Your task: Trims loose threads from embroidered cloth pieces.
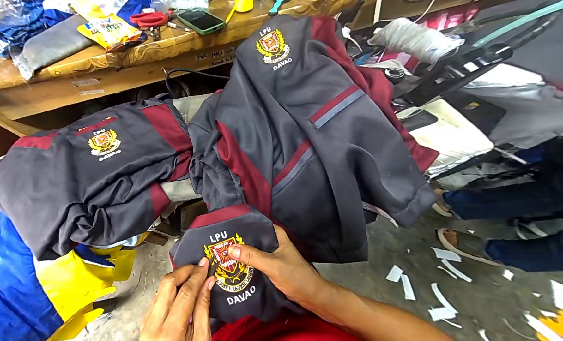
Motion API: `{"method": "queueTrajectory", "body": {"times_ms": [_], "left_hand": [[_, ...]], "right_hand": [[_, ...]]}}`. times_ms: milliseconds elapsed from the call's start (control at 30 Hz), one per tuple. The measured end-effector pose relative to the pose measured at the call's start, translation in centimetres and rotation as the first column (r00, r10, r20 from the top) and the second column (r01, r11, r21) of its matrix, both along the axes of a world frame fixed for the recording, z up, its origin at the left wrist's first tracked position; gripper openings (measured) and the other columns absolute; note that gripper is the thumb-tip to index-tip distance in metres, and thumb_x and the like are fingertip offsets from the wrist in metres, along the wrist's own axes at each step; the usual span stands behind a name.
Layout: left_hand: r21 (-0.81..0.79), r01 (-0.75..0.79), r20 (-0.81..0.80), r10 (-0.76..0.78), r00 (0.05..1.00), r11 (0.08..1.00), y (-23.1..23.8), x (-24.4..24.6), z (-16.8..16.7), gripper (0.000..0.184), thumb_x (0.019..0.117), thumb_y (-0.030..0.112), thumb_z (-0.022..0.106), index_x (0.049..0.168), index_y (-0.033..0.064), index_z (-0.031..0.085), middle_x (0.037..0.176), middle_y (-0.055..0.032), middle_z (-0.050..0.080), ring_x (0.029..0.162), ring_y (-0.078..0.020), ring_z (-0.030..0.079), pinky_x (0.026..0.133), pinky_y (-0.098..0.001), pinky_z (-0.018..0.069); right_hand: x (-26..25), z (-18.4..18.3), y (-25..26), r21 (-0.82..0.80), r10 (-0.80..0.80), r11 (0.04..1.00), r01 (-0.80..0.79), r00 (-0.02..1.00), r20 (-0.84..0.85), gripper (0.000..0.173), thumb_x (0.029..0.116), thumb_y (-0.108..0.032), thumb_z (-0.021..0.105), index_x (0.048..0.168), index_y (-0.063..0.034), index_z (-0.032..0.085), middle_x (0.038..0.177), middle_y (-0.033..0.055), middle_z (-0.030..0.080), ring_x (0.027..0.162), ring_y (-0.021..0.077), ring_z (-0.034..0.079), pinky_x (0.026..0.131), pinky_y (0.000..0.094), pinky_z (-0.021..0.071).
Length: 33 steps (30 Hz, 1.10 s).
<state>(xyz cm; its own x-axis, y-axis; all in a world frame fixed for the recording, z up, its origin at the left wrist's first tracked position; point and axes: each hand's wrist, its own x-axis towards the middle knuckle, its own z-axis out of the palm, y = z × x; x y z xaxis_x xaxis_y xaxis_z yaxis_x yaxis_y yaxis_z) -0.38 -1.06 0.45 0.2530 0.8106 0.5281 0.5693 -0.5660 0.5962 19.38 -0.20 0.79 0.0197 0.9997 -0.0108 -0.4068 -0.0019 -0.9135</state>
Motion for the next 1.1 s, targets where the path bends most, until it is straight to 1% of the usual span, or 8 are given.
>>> {"method": "queueTrajectory", "body": {"times_ms": [100,200,367,500,567,833,1000,1100], "left_hand": [[0.003,-0.02,-0.017,0.02,1.0,1.0,-0.2,0.2,0.2,0.018,0.0947,0.012,0.072,0.106,-0.0005,0.078,0.097,-0.0118,0.069,0.091,-0.0054,0.066,0.08,-0.0129,0.0545],[-0.007,-0.021,-0.003,0.021,1.0,1.0,-0.2,0.2,0.1,0.018,0.0946,0.012,0.072,0.106,-0.0002,0.078,0.097,-0.0112,0.069,0.092,-0.0054,0.066,0.081,-0.0132,0.0542],[-0.006,0.096,0.172,-0.094,0.981,0.995,1.0,-0.3,-1.4,0.016,0.0952,0.014,0.073,0.108,0.0042,0.076,0.103,-0.006,0.069,0.098,-0.0046,0.066,0.084,-0.0144,0.0559],[-0.017,0.157,0.262,-0.147,0.954,0.987,1.7,-0.5,-2.1,0.017,0.0964,0.017,0.072,0.111,0.0091,0.076,0.107,-0.0014,0.069,0.1,-0.0053,0.067,0.086,-0.0171,0.0571],[-0.049,0.174,0.291,-0.153,0.945,0.984,1.7,-0.7,-2.0,0.018,0.0961,0.017,0.073,0.113,0.0094,0.076,0.108,-0.001,0.069,0.1,-0.0063,0.067,0.087,-0.0189,0.0581],[-0.012,0.094,0.168,-0.091,0.981,0.995,0.9,-0.6,-1.0,0.017,0.095,0.013,0.073,0.108,0.0029,0.076,0.104,-0.0062,0.07,0.1,-0.0049,0.067,0.087,-0.0157,0.0561],[-0.003,0.038,0.073,-0.038,0.997,0.999,0.5,-0.4,-0.3,0.016,0.0951,0.013,0.072,0.105,0.0013,0.077,0.1,-0.0088,0.07,0.098,-0.0047,0.066,0.086,-0.0142,0.0547],[-0.015,0.033,0.089,-0.031,0.996,0.999,0.4,-0.3,-0.3,0.017,0.0943,0.013,0.073,0.105,0.0005,0.077,0.1,-0.0094,0.07,0.097,-0.0052,0.067,0.084,-0.0144,0.0554]], "right_hand": [[-0.1,0.0,-0.1,0.039,-0.014,0.999,0.014,1.0,0.018,0.021,0.0898,0.005,0.07,0.11,-0.0008,0.068,0.098,0.0044,0.075,0.092,0.0105,0.073,0.088,0.0282,0.0614],[-0.2,0.1,-0.1,0.026,-0.012,1.0,0.011,0.999,0.03,0.021,0.0896,0.004,0.071,0.11,-0.0016,0.068,0.098,0.0041,0.075,0.091,0.0099,0.073,0.087,0.0278,0.0616],[0.1,0.1,0.2,-0.058,0.022,0.998,-0.026,0.998,-0.06,0.018,0.0896,0.004,0.071,0.107,-0.0006,0.068,0.096,0.0064,0.075,0.09,0.0121,0.073,0.087,0.0301,0.0617],[0.1,0.1,0.2,-0.083,0.022,0.996,-0.029,0.996,-0.089,0.018,0.0892,0.004,0.071,0.107,-0.0007,0.068,0.095,0.0069,0.075,0.089,0.0123,0.073,0.087,0.0301,0.0616],[0.1,0.1,0.2,-0.078,0.021,0.997,-0.029,0.995,-0.099,0.018,0.0895,0.004,0.07,0.107,-0.0003,0.068,0.095,0.0074,0.075,0.09,0.0128,0.073,0.087,0.0306,0.0615],[-0.2,0.1,0.2,-0.018,0.005,1.0,-0.006,0.999,-0.046,0.019,0.0898,0.005,0.07,0.108,-0.0007,0.068,0.096,0.0062,0.075,0.09,0.0117,0.073,0.087,0.0298,0.0616],[-0.3,0.1,0.2,0.006,-0.004,1.0,0.004,1.0,-0.017,0.02,0.0897,0.005,0.07,0.108,-0.0005,0.068,0.097,0.0059,0.075,0.091,0.0112,0.073,0.087,0.0291,0.0616],[-0.4,0.1,0.1,0.021,-0.01,1.0,0.011,1.0,-0.009,0.02,0.0896,0.005,0.07,0.108,-0.0006,0.068,0.097,0.0054,0.075,0.09,0.011,0.073,0.087,0.0289,0.0618]]}}
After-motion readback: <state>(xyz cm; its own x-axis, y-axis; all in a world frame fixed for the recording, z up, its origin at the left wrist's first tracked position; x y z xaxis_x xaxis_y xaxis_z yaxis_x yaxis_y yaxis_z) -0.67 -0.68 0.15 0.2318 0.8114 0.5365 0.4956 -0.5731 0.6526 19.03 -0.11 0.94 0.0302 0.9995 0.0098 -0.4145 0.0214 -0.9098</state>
